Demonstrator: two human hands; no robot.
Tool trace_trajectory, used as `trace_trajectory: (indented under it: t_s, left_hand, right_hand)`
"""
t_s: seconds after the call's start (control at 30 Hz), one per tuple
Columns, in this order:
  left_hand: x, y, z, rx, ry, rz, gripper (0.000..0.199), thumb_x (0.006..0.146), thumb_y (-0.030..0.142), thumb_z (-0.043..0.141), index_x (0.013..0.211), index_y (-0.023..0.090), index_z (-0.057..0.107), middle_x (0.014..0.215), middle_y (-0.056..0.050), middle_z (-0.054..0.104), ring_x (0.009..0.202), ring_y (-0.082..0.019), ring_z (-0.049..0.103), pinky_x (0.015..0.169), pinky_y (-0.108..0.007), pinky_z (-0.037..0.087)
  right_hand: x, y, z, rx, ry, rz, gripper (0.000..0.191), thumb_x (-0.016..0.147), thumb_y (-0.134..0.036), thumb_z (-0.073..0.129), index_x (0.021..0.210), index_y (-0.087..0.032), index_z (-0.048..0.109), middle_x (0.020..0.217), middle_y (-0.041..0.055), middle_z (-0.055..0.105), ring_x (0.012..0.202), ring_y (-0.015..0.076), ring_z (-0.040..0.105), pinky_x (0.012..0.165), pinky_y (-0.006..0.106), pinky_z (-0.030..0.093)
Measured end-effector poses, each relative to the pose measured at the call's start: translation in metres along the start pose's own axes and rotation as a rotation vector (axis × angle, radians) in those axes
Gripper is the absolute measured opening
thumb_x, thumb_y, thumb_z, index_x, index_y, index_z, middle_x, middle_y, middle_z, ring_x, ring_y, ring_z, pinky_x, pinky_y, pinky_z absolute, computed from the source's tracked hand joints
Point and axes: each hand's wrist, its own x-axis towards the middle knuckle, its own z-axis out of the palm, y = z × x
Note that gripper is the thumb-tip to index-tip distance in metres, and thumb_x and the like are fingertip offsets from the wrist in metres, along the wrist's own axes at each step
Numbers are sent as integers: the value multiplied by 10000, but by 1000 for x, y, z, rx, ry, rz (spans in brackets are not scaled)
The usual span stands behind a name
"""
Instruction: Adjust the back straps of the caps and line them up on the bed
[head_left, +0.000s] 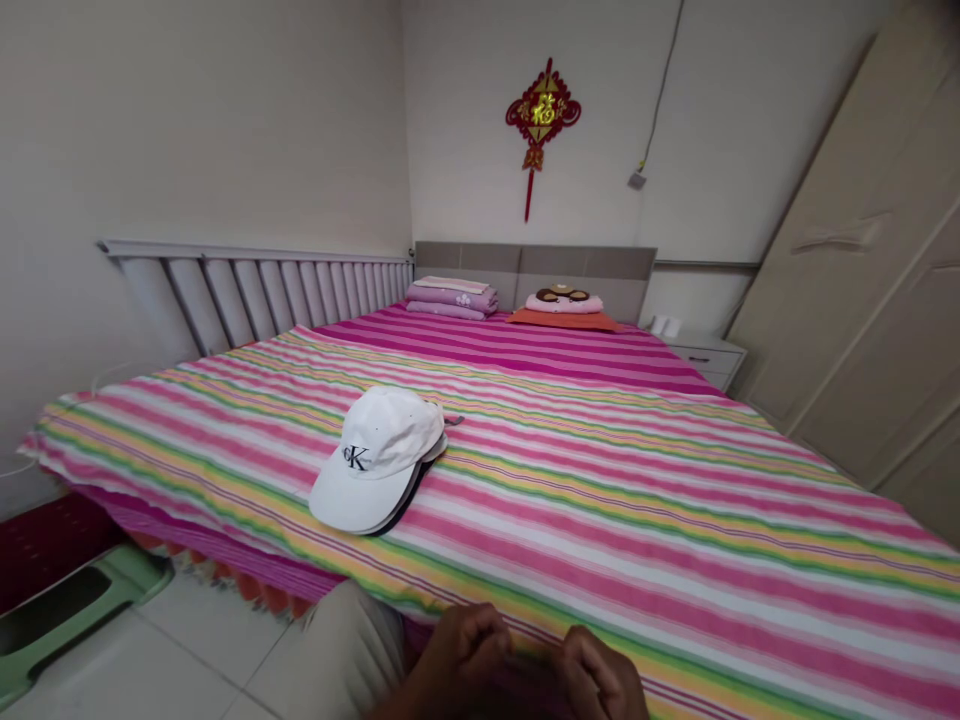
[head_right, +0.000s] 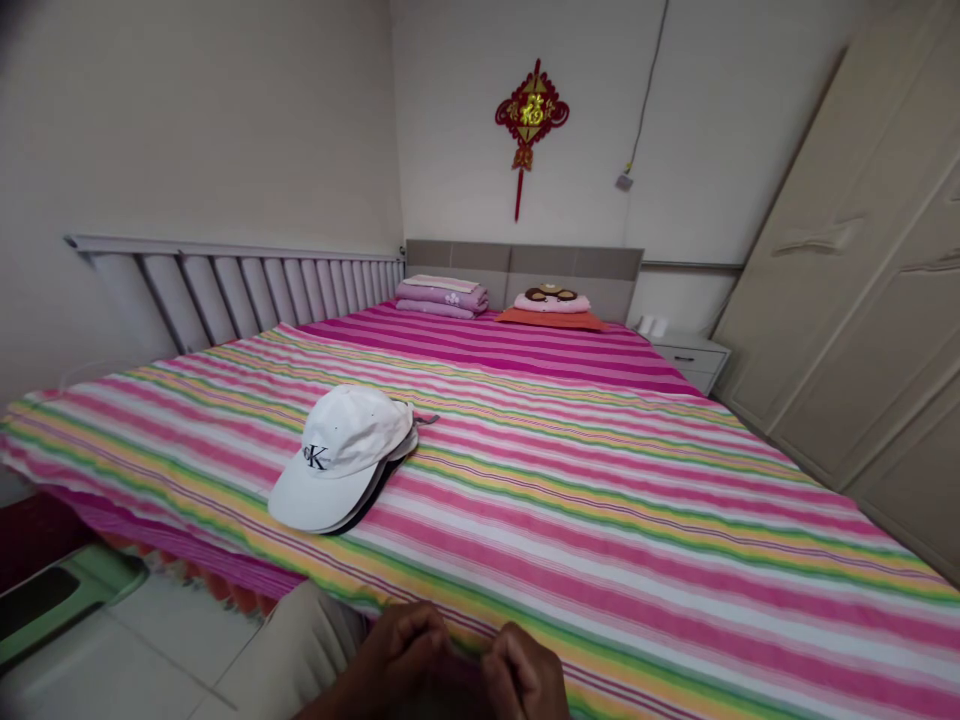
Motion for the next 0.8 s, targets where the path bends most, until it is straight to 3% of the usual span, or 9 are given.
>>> trace_trajectory:
  t_s: [0.17, 0.4, 0.57, 0.8]
  left_hand:
    - [18, 34, -6, -80, 124, -82, 550, 760, 613, 282, 469, 194, 490, 372, 28, 331, 384, -107, 332, 428, -255, 252]
    - [39, 66, -16, -14, 201, -112, 646, 784, 630, 163, 371, 196, 405, 339, 38, 259, 382, -104, 319, 474, -264, 259]
    - [51, 69, -17, 40, 229, -66, 660, 806, 596, 118, 333, 210, 367, 328, 24, 286, 398, -116, 358, 497, -270, 270]
    - [57, 71, -15, 44, 247, -27, 649, 826, 561, 129, 319, 218, 345, 313, 23, 288, 385, -117, 358, 512, -275, 277]
  right_hand:
    - [20, -30, -4, 360, 99, 63, 494, 806, -593, 287, 504, -220, 405, 435, -28, 366, 415, 127, 345, 447, 263, 287]
    - [47, -46, -13, 476, 163, 74, 511, 823, -583, 282, 508, -202, 408, 410, -36, 400, 417, 108, 346, 479, 252, 290]
    - [53, -42, -15, 603, 204, 95, 504, 816, -607, 265, 536, -205, 383, 415, -40, 420, 394, 100, 344, 456, 250, 281]
    - [58, -57, -22, 782, 339, 162, 496, 779, -646, 301, 542, -210, 310, 457, -56, 405, 364, 78, 316, 400, 230, 245]
